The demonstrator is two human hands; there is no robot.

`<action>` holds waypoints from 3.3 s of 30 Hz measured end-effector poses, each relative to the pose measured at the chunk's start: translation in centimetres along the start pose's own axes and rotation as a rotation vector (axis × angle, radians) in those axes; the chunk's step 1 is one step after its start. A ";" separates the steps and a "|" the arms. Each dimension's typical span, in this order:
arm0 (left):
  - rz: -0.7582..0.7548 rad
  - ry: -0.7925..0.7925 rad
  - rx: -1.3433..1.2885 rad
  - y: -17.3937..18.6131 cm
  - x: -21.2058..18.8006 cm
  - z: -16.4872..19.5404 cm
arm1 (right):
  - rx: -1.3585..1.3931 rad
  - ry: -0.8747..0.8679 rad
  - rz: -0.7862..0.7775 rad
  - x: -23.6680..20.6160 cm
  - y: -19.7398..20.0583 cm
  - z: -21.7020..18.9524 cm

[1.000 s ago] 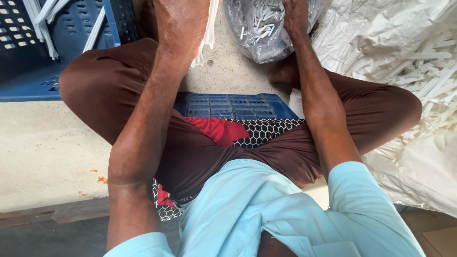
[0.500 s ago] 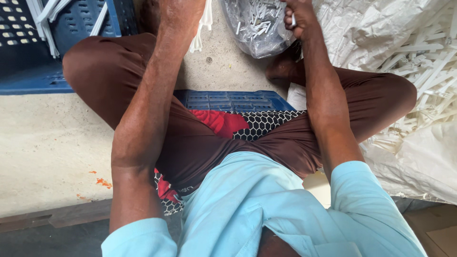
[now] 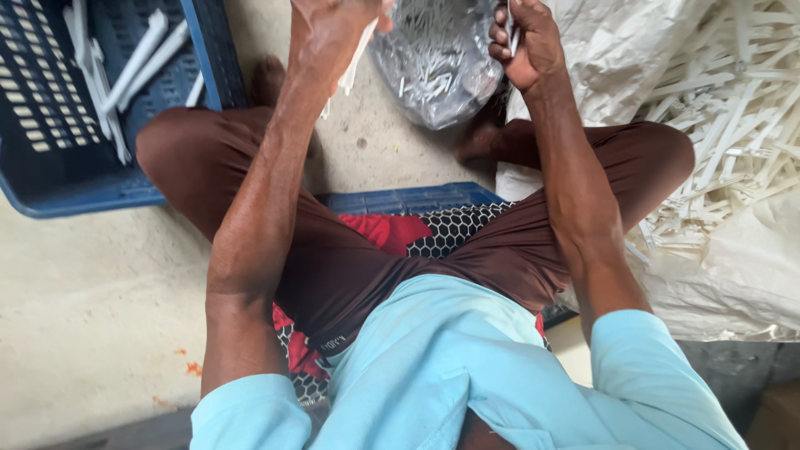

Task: The person sits cross-legged and repeatedly picks up white plastic rods and small fasteners, inserting the fasteners into the rods by hand. The person places the assembled pieces into a blue basket beside them.

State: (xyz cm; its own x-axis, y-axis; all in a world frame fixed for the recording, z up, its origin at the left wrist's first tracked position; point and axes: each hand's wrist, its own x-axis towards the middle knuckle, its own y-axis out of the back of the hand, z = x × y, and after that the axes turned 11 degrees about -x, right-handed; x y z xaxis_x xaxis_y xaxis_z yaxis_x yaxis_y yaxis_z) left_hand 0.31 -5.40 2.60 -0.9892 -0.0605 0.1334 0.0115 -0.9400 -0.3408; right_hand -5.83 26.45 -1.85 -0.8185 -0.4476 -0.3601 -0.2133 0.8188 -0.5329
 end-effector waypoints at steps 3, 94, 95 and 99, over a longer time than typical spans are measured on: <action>-0.082 0.010 -0.046 -0.3 0.1 0.7 | -0.067 0.124 -0.019 -2.5 -0.9 -2.1; -0.509 0.207 0.450 -2.7 -1.7 0.1 | -0.783 0.410 0.201 -7.1 2.4 -0.2; -0.512 0.204 0.452 -2.7 -1.7 0.1 | -0.751 0.382 0.200 -7.2 2.2 -0.4; -0.487 0.196 0.450 -2.6 -1.7 0.3 | -0.708 0.266 0.182 -8.2 1.4 -1.5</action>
State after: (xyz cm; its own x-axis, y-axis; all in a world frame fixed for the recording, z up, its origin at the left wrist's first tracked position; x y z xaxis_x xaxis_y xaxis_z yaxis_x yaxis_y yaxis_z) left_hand 2.01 -2.97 3.50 -0.9047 0.4259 -0.0120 -0.4232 -0.8952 0.1399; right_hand -0.26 31.80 1.46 -0.9549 -0.2556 -0.1513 -0.2794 0.9458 0.1654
